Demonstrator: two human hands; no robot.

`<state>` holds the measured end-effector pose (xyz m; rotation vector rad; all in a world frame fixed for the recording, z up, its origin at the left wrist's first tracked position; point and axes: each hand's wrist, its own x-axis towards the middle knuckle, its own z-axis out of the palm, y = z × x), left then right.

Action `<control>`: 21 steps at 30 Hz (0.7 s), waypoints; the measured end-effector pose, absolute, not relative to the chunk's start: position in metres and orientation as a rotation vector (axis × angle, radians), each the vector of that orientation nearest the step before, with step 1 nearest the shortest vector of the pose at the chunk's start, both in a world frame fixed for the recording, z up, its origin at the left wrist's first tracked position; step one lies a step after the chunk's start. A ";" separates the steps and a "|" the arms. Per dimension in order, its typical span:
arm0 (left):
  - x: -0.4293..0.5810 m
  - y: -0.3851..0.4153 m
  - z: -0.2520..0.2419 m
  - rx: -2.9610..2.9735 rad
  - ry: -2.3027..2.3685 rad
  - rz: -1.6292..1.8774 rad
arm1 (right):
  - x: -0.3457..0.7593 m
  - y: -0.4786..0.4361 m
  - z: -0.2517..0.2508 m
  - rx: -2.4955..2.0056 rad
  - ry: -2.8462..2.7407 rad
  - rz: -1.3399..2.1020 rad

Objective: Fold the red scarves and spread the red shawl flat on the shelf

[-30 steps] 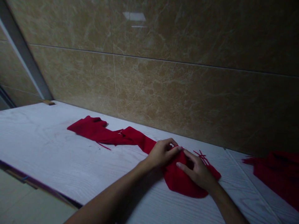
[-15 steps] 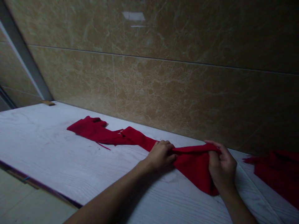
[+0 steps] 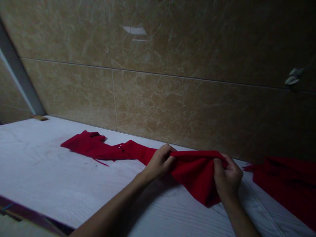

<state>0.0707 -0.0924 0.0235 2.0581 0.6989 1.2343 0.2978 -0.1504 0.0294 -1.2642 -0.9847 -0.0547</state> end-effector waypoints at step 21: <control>0.058 -0.063 0.087 2.505 0.866 0.117 | 0.313 -0.164 0.056 -1.161 -0.907 -0.065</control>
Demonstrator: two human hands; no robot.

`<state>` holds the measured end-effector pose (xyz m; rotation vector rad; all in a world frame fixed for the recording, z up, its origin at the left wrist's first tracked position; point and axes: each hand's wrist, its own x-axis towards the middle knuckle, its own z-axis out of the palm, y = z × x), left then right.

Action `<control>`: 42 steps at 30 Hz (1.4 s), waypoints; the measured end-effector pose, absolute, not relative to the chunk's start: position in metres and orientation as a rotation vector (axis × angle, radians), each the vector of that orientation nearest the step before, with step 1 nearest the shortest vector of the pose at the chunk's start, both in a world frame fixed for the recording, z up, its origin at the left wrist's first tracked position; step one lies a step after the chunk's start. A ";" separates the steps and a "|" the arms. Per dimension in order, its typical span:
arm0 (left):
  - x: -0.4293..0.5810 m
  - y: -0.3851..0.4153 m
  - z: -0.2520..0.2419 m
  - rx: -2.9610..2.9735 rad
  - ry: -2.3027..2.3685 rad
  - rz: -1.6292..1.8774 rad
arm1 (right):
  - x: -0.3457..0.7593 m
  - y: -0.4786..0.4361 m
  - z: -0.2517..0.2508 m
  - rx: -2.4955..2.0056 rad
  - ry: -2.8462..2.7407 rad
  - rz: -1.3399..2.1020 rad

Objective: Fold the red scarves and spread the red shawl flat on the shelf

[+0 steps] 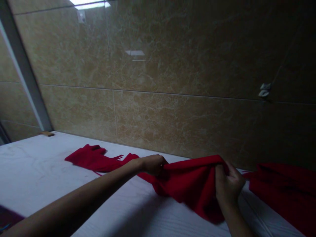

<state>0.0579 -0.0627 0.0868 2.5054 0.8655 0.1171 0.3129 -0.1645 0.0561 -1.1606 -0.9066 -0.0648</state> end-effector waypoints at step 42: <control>-0.018 0.007 0.233 2.401 1.093 0.900 | 0.539 -0.154 0.234 -1.657 -1.857 -0.052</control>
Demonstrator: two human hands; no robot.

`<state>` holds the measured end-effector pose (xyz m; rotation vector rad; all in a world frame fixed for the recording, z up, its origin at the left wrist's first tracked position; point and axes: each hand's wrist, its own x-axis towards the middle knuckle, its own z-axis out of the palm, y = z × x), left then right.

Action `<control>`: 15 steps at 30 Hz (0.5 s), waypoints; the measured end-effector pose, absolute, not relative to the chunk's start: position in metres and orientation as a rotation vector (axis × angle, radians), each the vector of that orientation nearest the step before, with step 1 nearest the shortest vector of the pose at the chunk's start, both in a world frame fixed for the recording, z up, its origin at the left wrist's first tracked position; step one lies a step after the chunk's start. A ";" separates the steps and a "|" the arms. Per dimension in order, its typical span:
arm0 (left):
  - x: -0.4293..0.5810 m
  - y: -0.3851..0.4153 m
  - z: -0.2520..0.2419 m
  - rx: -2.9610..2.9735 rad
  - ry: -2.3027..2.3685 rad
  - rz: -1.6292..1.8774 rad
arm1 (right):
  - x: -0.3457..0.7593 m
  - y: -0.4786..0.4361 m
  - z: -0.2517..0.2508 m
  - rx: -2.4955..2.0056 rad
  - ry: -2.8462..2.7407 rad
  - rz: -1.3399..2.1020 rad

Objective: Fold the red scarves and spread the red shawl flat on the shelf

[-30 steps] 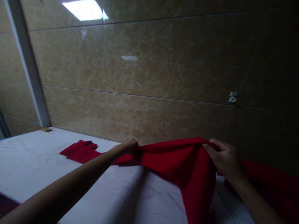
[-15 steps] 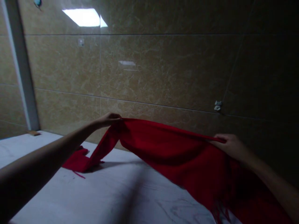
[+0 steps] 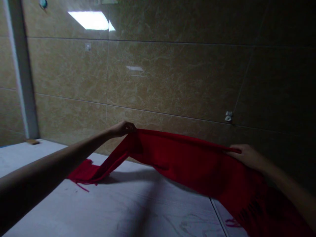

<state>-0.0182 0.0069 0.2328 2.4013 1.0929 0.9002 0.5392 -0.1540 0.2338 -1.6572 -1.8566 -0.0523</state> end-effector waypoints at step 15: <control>-0.004 -0.113 0.087 2.494 1.035 0.380 | 0.556 -0.187 0.147 -1.777 -1.826 0.217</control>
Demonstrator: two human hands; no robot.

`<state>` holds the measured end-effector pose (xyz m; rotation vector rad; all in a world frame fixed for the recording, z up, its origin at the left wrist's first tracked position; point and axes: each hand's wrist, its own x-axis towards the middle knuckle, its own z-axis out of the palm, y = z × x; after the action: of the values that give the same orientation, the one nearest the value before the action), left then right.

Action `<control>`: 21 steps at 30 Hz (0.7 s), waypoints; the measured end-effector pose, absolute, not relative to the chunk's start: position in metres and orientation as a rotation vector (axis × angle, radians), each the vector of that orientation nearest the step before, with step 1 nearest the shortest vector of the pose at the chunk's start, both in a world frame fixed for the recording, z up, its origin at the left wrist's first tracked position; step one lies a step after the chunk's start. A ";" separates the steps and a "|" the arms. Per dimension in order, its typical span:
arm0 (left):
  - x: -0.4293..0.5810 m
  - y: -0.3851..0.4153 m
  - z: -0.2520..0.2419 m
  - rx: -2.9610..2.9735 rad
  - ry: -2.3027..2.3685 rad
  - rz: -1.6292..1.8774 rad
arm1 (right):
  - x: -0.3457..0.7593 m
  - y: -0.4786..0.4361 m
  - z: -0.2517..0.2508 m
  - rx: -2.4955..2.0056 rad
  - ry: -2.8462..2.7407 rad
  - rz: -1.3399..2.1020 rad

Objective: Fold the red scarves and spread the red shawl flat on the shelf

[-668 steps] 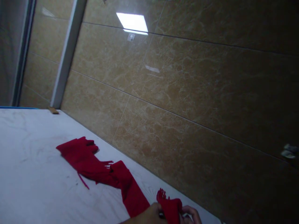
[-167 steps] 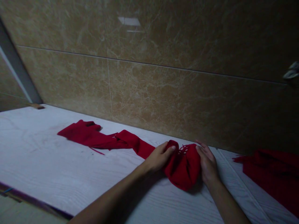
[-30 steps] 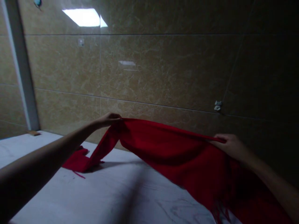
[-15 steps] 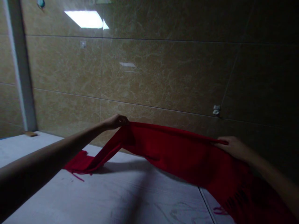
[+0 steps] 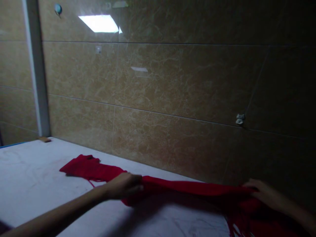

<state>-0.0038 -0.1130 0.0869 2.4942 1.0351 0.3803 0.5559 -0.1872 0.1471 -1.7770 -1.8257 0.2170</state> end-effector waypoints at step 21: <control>-0.091 -0.164 0.012 2.439 1.213 0.815 | 0.175 -0.167 0.096 -1.534 -2.458 0.502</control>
<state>-0.0908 -0.1644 0.0125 2.4386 1.2133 0.8151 0.1749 -0.1674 0.0961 -1.5341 -2.4582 0.5020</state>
